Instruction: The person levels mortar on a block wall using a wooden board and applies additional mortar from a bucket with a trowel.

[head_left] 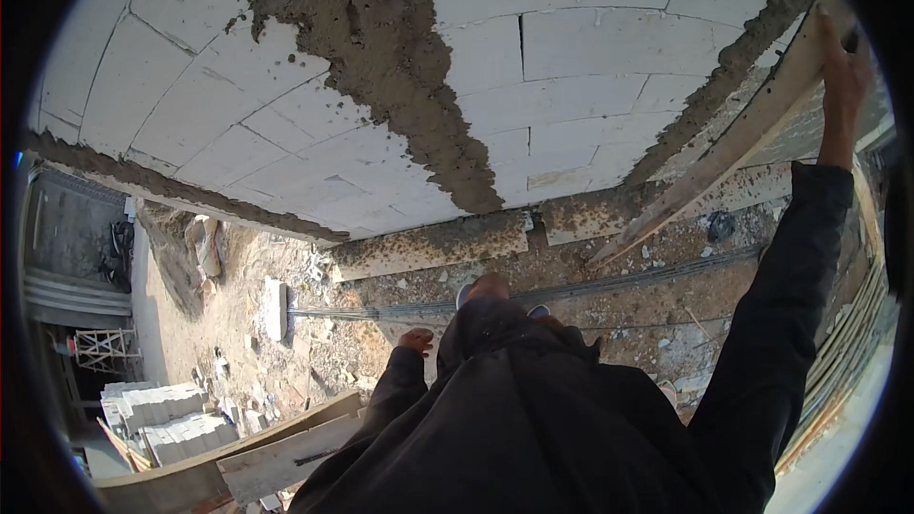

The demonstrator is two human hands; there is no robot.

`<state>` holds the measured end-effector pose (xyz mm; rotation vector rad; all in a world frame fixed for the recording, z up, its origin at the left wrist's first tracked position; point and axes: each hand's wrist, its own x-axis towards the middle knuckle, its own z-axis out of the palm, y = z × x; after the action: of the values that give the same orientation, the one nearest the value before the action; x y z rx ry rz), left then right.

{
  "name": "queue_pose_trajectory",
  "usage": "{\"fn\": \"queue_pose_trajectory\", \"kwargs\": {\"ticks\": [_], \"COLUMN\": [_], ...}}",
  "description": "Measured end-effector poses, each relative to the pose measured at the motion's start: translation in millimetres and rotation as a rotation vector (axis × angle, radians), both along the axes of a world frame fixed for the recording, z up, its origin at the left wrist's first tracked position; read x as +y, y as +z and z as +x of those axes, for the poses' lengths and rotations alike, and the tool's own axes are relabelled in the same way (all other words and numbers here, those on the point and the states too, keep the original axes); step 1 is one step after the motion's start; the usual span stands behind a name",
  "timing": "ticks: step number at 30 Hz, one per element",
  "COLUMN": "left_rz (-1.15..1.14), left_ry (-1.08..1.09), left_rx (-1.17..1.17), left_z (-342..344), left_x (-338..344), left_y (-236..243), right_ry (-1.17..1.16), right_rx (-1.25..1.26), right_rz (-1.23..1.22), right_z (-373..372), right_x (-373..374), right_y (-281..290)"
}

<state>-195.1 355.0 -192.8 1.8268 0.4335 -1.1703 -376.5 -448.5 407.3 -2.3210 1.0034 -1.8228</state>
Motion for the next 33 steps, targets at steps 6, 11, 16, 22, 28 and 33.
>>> {"fn": "queue_pose_trajectory", "kwargs": {"ticks": [6, 11, 16, 22, 28, 33], "left_rz": [-0.075, 0.279, 0.039, 0.043, -0.103, -0.167], "left_ry": [0.030, -0.350, -0.117, -1.023, -0.683, -0.425], "left_rx": [0.050, -0.031, 0.137, -0.231, 0.024, 0.258], "left_z": [-53, -29, 19, 80, 44, 21], "left_x": [58, -17, -120, -299, -435, -490], "left_y": [-4, -26, -28, -40, -42, -14], "right_ry": [0.090, 0.299, 0.761, 0.590, 0.313, -0.130], "right_rx": [-0.087, -0.128, -0.184, -0.033, 0.101, 0.312], "right_rz": [0.174, 0.129, 0.275, 0.118, 0.505, 0.964], "right_z": [21, 37, 52, 49, -52, -228], "right_x": [-3, 17, 42, 33, 57, 108], "right_y": [-25, -23, -12, -42, -159, -406]}}
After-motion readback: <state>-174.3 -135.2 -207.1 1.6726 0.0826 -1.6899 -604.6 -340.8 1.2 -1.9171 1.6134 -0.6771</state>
